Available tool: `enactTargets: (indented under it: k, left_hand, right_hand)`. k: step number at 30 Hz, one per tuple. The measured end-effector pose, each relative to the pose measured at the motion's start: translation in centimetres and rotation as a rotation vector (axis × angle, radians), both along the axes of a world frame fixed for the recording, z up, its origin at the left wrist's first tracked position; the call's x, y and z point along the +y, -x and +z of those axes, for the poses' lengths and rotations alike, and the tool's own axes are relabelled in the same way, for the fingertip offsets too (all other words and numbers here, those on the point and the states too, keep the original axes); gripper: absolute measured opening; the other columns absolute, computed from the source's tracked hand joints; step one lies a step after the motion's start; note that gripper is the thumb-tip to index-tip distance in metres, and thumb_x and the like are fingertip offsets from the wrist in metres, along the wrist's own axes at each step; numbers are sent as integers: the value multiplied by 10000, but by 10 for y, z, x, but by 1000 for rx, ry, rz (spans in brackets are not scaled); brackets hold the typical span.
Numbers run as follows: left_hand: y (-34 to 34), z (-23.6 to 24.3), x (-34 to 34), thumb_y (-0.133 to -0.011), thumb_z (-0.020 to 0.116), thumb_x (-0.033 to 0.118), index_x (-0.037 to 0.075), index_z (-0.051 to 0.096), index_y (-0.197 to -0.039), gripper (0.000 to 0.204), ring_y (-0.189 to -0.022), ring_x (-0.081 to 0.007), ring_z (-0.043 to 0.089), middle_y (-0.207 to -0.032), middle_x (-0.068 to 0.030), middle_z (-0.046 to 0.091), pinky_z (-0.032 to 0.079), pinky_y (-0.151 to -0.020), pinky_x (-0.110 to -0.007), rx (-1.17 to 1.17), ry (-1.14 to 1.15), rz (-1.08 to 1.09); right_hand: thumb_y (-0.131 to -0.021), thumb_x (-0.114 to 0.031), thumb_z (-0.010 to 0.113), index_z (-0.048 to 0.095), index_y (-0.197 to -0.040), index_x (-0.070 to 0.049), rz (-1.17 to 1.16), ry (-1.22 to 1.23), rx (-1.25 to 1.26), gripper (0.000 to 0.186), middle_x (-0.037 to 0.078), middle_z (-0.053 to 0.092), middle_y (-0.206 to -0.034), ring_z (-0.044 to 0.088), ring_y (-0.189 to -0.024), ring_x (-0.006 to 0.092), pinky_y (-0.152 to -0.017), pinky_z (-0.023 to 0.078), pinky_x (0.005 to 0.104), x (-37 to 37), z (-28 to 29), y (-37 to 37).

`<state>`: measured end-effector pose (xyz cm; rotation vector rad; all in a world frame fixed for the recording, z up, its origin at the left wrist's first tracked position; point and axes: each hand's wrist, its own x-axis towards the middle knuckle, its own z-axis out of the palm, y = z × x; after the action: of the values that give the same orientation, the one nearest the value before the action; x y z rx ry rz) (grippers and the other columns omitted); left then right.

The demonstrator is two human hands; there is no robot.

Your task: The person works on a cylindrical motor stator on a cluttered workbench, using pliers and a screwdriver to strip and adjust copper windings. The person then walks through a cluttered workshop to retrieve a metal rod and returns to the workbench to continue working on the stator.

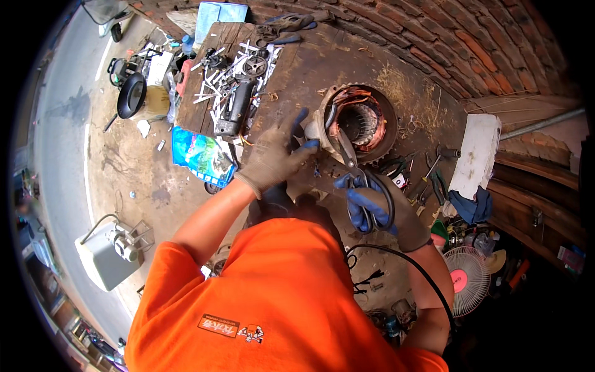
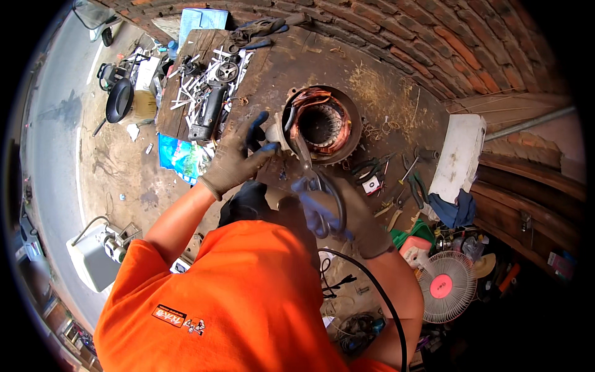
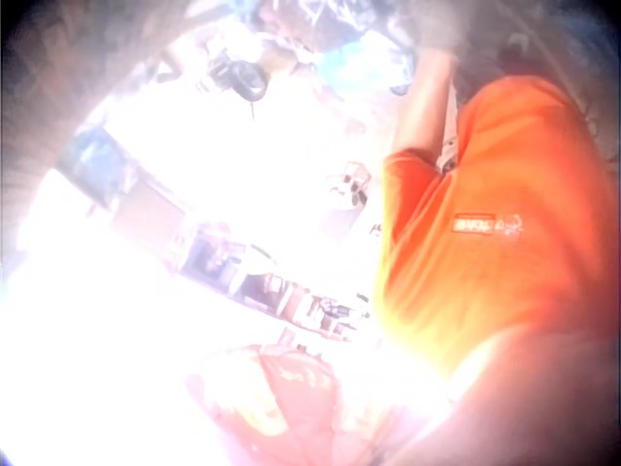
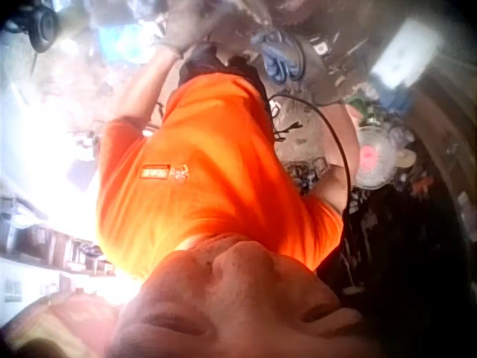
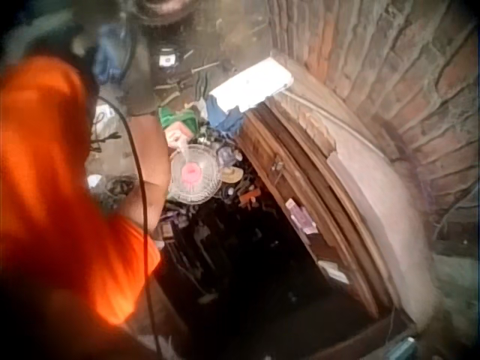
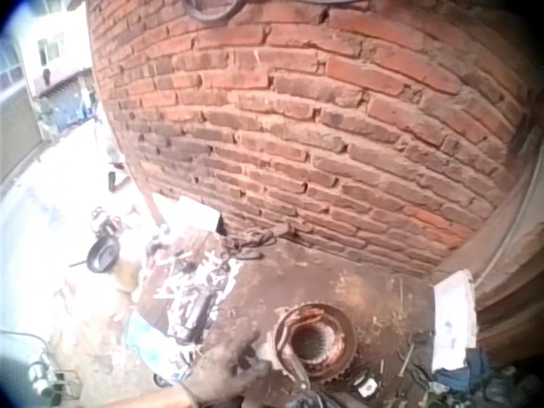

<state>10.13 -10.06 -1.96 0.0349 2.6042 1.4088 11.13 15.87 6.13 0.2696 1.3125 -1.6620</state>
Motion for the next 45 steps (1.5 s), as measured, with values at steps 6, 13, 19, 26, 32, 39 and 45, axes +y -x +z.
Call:
enactTargets:
  k: [6,13,19,26,32,39,45]
  left_hand:
    - [0,-5,3,-854,744,349,48,484,-1447,715,-1087,-429,624,-1246,-264,591,505,-930,-456,47,119,-56]
    - [3,-3,0,-858,735,368,31,480,-1443,721,-1173,-460,583,-1257,-298,575,483,-975,-470,-47,41,-68]
    - [8,-6,0,-864,736,315,15,492,-1420,677,-1108,-453,611,-1261,-265,587,495,-933,-477,-63,2,-68]
    - [8,-9,1,-850,714,301,30,517,-1387,633,-1077,-466,616,-1203,-271,606,508,-914,-507,-11,-25,-57]
    - [7,-11,0,-839,747,226,5,493,-1416,668,-1039,-392,666,-1161,-257,660,518,-890,-452,27,18,-57]
    - [12,-22,-1,-835,799,212,-19,525,-1376,650,-929,-281,716,-1016,-202,722,546,-829,-382,56,29,-74]
    - [16,-14,1,-873,778,199,-12,530,-1380,602,-1103,-241,663,-1196,-174,680,512,-966,-360,-140,-40,-87]
  right_hand:
    - [-908,-285,688,639,-954,9,103,-97,-26,301,68,590,-643,532,-453,133,-400,410,285,-9,5,28]
    - [-944,-201,641,680,-1131,21,294,-212,-13,293,29,622,-735,532,-532,66,-493,421,222,-4,16,54]
    - [-923,-167,668,634,-1039,-47,127,-314,-75,171,27,565,-683,477,-453,102,-384,341,256,-12,-2,40]
    - [-953,-188,630,620,-1159,-11,-16,-255,6,272,-7,565,-716,479,-497,53,-427,362,227,-16,-26,13]
    - [-954,-122,613,614,-1143,-4,-311,70,-37,223,-23,561,-749,511,-570,50,-503,393,212,-20,-35,-11]
    - [-927,-98,631,592,-1174,-4,-536,-30,195,267,8,571,-696,494,-471,90,-403,375,250,-50,-46,-35]
    - [-925,-191,624,615,-1138,39,-385,198,14,314,77,587,-666,482,-389,151,-365,376,275,-31,-29,-16]
